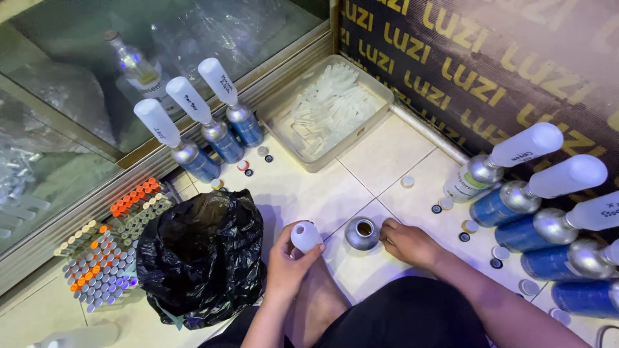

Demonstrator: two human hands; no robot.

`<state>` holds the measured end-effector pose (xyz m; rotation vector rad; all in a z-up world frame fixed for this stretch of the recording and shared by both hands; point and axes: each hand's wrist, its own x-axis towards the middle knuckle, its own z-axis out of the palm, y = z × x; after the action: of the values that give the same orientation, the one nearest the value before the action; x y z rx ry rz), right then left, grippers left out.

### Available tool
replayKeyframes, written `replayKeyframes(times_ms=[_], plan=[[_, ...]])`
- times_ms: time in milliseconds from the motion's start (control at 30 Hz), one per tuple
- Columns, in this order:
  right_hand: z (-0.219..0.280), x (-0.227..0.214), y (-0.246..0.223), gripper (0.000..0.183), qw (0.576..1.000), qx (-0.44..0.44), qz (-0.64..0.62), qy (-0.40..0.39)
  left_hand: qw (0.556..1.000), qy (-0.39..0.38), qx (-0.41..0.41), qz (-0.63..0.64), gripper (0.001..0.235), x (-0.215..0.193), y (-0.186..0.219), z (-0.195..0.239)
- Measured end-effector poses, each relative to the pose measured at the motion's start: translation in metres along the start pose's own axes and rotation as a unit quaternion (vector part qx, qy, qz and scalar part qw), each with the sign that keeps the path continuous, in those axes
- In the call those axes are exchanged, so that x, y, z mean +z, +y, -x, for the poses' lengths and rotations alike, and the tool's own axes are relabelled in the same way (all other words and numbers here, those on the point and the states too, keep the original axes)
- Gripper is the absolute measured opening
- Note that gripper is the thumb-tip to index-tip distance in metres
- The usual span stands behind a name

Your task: The person sits on the floor and pours liquid from small white plastic bottles into larger silver metal bottles. They then screw caps onto the metal bottles and place them on the floor. The person repeats this process with multiple bottles.

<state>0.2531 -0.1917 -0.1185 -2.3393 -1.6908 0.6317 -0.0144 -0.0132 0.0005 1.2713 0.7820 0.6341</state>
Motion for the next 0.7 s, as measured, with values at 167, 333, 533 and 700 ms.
replayKeyframes(times_ms=[167,333,533,700], plan=[[-0.009,-0.009,0.001,0.014,0.997,-0.002,-0.072,0.006,1.0,-0.004,0.007,0.005,0.051,-0.005,-0.01,-0.005],[-0.016,-0.022,0.013,0.007,0.977,0.032,-0.202,0.064,1.0,-0.007,0.015,0.009,0.052,-0.007,-0.01,-0.006],[0.01,-0.112,-0.013,0.019,0.767,0.251,-0.558,0.191,0.999,-0.029,0.009,-0.026,0.058,0.003,0.017,0.003],[0.03,-0.17,-0.061,0.012,0.604,0.102,-0.751,0.246,0.996,-0.052,0.039,-0.066,0.043,0.014,0.021,0.009]])
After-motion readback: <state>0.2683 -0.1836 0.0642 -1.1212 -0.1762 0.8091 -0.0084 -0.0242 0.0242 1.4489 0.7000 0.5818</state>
